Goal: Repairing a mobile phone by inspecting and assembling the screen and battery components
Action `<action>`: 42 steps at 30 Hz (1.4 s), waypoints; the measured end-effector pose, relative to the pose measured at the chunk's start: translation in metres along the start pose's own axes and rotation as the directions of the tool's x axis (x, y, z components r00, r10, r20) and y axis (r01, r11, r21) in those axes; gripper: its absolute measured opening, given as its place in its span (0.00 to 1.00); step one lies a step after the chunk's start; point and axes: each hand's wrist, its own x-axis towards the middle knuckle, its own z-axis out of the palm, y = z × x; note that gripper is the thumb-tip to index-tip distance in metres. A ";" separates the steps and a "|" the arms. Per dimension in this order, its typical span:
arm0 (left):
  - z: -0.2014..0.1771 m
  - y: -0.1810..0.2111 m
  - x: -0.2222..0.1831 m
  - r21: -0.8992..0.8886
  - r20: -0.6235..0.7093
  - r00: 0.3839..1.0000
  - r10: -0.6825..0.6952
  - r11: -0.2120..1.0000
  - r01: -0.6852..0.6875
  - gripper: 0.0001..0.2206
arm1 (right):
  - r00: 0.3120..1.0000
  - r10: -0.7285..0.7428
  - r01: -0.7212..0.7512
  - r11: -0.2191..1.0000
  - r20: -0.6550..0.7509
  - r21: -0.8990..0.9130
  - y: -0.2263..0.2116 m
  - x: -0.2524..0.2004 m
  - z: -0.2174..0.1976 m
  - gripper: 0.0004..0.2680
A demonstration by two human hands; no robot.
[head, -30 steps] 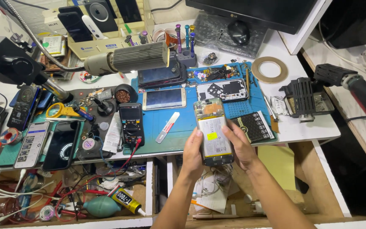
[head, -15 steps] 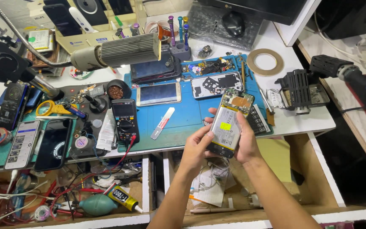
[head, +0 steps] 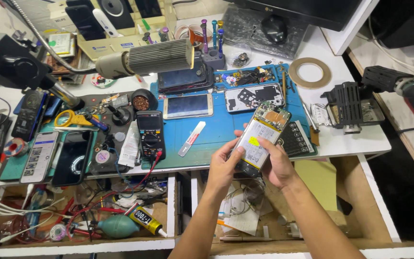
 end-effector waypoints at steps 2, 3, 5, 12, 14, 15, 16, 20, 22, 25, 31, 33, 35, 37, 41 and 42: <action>-0.009 0.017 0.000 0.139 -0.016 0.998 0.053 0.989 -0.050 0.14 | 1.000 0.013 -0.013 1.000 -0.005 -0.007 -0.004 -0.002 0.008 0.21; -0.018 0.024 0.002 0.289 -0.090 0.987 0.136 0.951 -0.105 0.14 | 1.000 0.009 -0.007 0.999 -0.028 0.046 -0.011 -0.004 0.015 0.22; -0.035 0.040 0.009 0.437 -0.157 0.961 0.229 0.888 -0.141 0.14 | 0.999 0.010 -0.006 0.995 -0.046 0.099 -0.020 -0.006 0.020 0.23; -0.050 0.068 0.016 0.768 0.038 0.898 0.437 0.563 -0.306 0.15 | 0.947 -0.234 0.278 0.939 -0.221 0.201 -0.031 -0.003 -0.009 0.22; -0.046 0.062 0.024 0.772 0.147 0.886 0.439 0.509 -0.380 0.18 | 0.921 -0.290 0.350 0.909 -0.258 0.227 -0.038 -0.001 -0.019 0.22; -0.042 0.059 0.027 0.785 0.214 0.870 0.444 0.452 -0.424 0.19 | 0.902 -0.328 0.387 0.902 -0.279 0.190 -0.041 -0.001 -0.025 0.23; -0.039 0.057 0.030 0.792 0.281 0.850 0.445 0.393 -0.468 0.21 | 0.882 -0.366 0.423 0.893 -0.298 0.152 -0.043 -0.002 -0.031 0.24; -0.018 0.035 0.045 0.847 0.276 0.888 0.368 0.344 -0.406 0.13 | 0.779 -0.497 0.544 0.839 -0.382 0.019 -0.057 -0.004 -0.044 0.24; 0.006 0.043 0.043 0.856 0.303 0.913 0.273 0.344 -0.386 0.12 | 0.569 -0.726 0.698 0.675 -0.386 -0.239 -0.062 -0.005 -0.043 0.23; 0.035 0.037 0.043 0.861 0.374 0.892 0.253 0.263 -0.435 0.06 | 0.406 -0.783 0.807 0.549 -0.471 -0.217 -0.071 -0.009 -0.050 0.23; 0.067 0.014 0.047 0.850 0.450 0.856 0.254 0.173 -0.498 0.07 | 0.168 -0.844 0.846 0.389 -0.509 -0.365 -0.083 -0.013 -0.059 0.20; 0.070 0.003 0.046 0.817 0.533 0.807 0.253 0.092 -0.569 0.05 | 0.165 -0.847 0.844 0.386 -0.505 -0.372 -0.082 -0.012 -0.060 0.19; 0.070 -0.008 0.045 0.772 0.614 0.749 0.250 0.005 -0.635 0.14 | 0.159 -0.851 0.847 0.378 -0.501 -0.374 -0.083 -0.011 -0.059 0.18; 0.068 -0.020 0.042 0.784 0.609 0.783 0.124 -0.242 -0.571 0.47 | 0.224 -0.818 0.839 0.439 -0.530 -0.323 -0.082 -0.012 -0.058 0.18; 0.067 -0.009 0.051 0.814 0.543 0.839 0.043 -0.273 -0.513 0.50 | 0.207 -0.818 0.834 0.434 -0.537 -0.341 -0.083 -0.013 -0.058 0.18; 0.069 -0.006 0.054 0.824 0.513 0.858 -0.029 -0.262 -0.502 0.53 | 0.216 -0.821 0.829 0.440 -0.528 -0.344 -0.083 -0.014 -0.060 0.18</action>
